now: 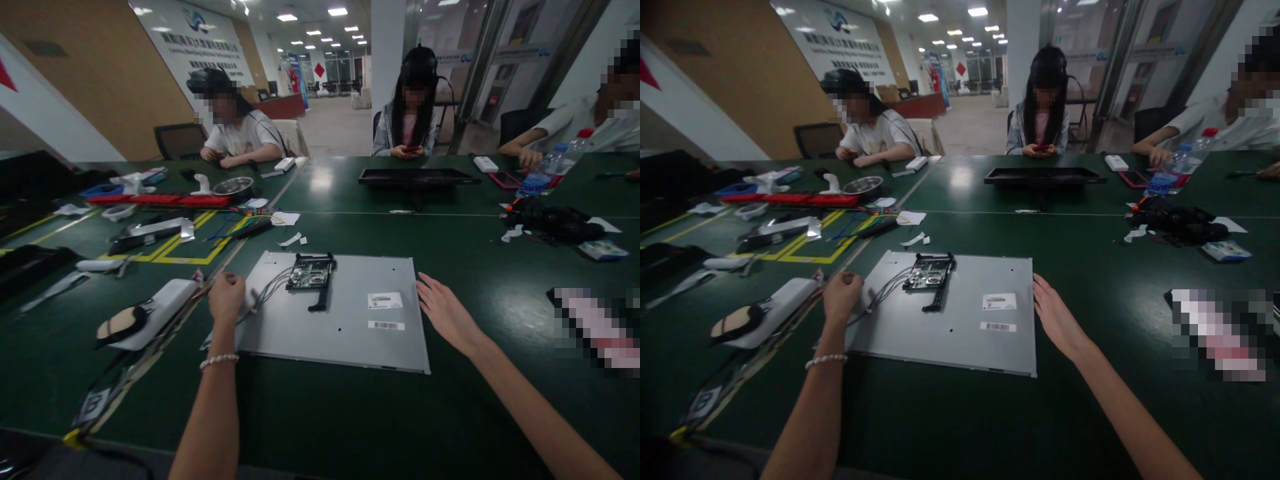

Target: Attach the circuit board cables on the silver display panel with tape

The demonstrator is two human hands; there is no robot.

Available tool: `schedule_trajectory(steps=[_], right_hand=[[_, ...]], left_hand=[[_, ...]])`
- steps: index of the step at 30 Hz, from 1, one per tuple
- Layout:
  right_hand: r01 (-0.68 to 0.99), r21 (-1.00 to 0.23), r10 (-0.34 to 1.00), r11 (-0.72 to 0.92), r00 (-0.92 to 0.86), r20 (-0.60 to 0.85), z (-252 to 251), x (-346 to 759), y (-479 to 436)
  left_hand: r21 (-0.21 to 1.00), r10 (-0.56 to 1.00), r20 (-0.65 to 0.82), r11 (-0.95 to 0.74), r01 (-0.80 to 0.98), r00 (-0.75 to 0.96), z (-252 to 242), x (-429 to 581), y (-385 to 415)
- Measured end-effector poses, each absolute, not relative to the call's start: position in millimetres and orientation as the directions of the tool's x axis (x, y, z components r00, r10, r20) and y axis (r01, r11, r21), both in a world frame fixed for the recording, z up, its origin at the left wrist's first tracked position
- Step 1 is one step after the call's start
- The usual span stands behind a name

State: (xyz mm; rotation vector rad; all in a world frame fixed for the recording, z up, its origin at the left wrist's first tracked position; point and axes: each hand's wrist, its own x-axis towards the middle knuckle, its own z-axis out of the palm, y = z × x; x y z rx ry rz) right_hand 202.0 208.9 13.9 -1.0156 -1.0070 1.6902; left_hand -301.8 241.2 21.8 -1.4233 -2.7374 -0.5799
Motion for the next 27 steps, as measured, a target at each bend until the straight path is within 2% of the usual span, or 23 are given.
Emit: schedule_trajectory(steps=[3,5,9,12,22,27], right_hand=[[-0.32,-0.901,0.946,-0.292,-0.237,-0.223,11,222,203],[-0.327,-0.888,0.942,-0.323,-0.202,-0.268,8,237,202],[-0.304,-0.889,0.937,-0.343,-0.183,-0.299,1,261,202],[-0.282,-0.905,0.945,-0.319,-0.174,-0.278,-2,268,202],[-0.153,-0.946,0.942,-0.287,-0.222,-0.25,12,275,192],[-0.128,-0.959,0.962,-0.254,-0.135,-0.237,7,285,187]], left_hand=[[0.283,0.736,0.188,0.593,0.754,-0.65,25,-287,242],[0.19,0.763,0.168,0.596,0.78,-0.624,27,-274,243],[-0.021,0.894,0.062,0.447,0.895,-0.445,27,-255,246],[-0.095,0.929,0.017,0.368,0.925,-0.369,25,-248,250],[-0.116,0.929,0.027,0.368,0.922,-0.368,36,-225,246],[-0.125,0.938,0.019,0.346,0.93,-0.347,38,-214,247]])
